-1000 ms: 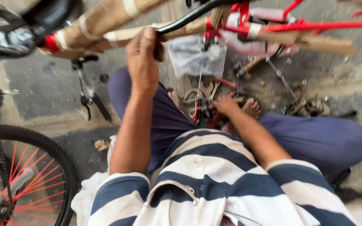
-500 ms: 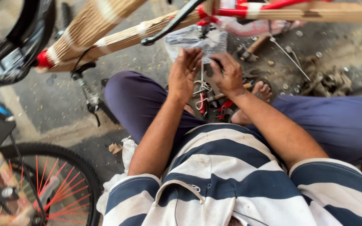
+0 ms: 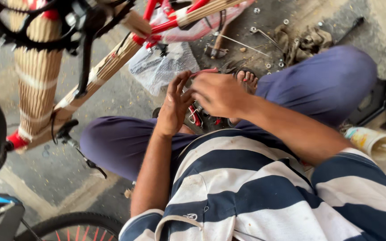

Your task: The person sits on the workshop floor assembling a new red bicycle frame still wrapped in protective cardboard. They handle bolts and small parts, fit the crankset and chainring to the frame, tighten fasteners with a wrench, and tap components into place using a hammer.

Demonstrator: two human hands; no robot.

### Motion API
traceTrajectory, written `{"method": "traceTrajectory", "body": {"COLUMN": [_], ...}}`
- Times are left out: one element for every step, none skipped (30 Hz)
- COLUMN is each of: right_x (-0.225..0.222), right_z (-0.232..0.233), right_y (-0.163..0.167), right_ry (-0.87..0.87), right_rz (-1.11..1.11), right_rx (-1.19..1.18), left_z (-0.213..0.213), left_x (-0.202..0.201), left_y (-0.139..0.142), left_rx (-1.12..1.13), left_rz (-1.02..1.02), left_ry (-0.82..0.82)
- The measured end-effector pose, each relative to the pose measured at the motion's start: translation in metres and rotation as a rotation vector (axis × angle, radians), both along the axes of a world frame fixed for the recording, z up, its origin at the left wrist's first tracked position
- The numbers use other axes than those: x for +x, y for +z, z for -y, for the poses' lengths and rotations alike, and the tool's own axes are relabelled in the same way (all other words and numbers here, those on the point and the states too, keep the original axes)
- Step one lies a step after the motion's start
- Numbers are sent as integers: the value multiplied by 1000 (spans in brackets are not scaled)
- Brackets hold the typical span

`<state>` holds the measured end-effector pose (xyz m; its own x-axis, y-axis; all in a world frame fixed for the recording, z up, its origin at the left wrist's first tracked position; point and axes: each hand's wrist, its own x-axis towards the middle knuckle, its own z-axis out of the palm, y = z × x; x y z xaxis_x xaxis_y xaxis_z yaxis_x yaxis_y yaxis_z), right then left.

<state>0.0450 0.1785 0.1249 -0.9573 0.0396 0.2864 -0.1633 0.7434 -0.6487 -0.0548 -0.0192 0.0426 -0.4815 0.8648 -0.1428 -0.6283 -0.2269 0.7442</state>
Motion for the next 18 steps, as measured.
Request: {"method": "traceTrajectory", "body": {"right_x": [21,49,70,92,115,131,143,150,154,158,160,166,174,187,201,215,226,233], "right_z": [-16,-41,-62,-89,-123,-154,-187,-214,-233,-246,-245,-244,-232,-225,-216,-208,-203,-197], "right_y": [10,25,33,38,42,36,25,5,-22,-53,-90,-125,-159,-186,-208,-225,-237,-248], "right_ry": [-44,-59,-204,-342,-505,-651,-768,-856,-935,-1001,-1046,-1086,-1089,-1076,-1043,-994,-948,-914], "right_rz": [-105,-195,-226,-260,-282,-250,-185,-98,13,143,292,429,565,703,828,923,990,1056], "right_rx": [-60,-108,-170,-232,-277,-287,-261,-224,-172,-114,-61,-13,-20,-36,-71,-113,-159,-200], "left_z": [-2,-4,-5,-6,-8,-10,-12,-15,-19,-26,-33,-41,-53,-66,-79,-90,-100,-107], "left_x": [0,0,-1,-2,-3,-4,-4,-3,-2,2,5,10,15,20,28,35,43,51], "left_y": [0,1,-1,-2,-5,-8,-12,-18,-25,-34,-45,-59,-75,-94,-113,-134,-153,-171], "left_rx": [-45,-90,-150,-210,-268,-336,-411,-490,-583,-677,-768,-847,-915,-1010,-1101,-1143,-1184,-1146], "left_rz": [-50,-98,-117,-138,-160,-165,-164,-160,-360,-560,-761,-926,-1093,-1178,-1259,-1256,-1253,-1389], "left_ry": [6,21,52,87,126,144,166,188,124,50,-34,-128,-224,-367,-512,-577,-642,-609]}}
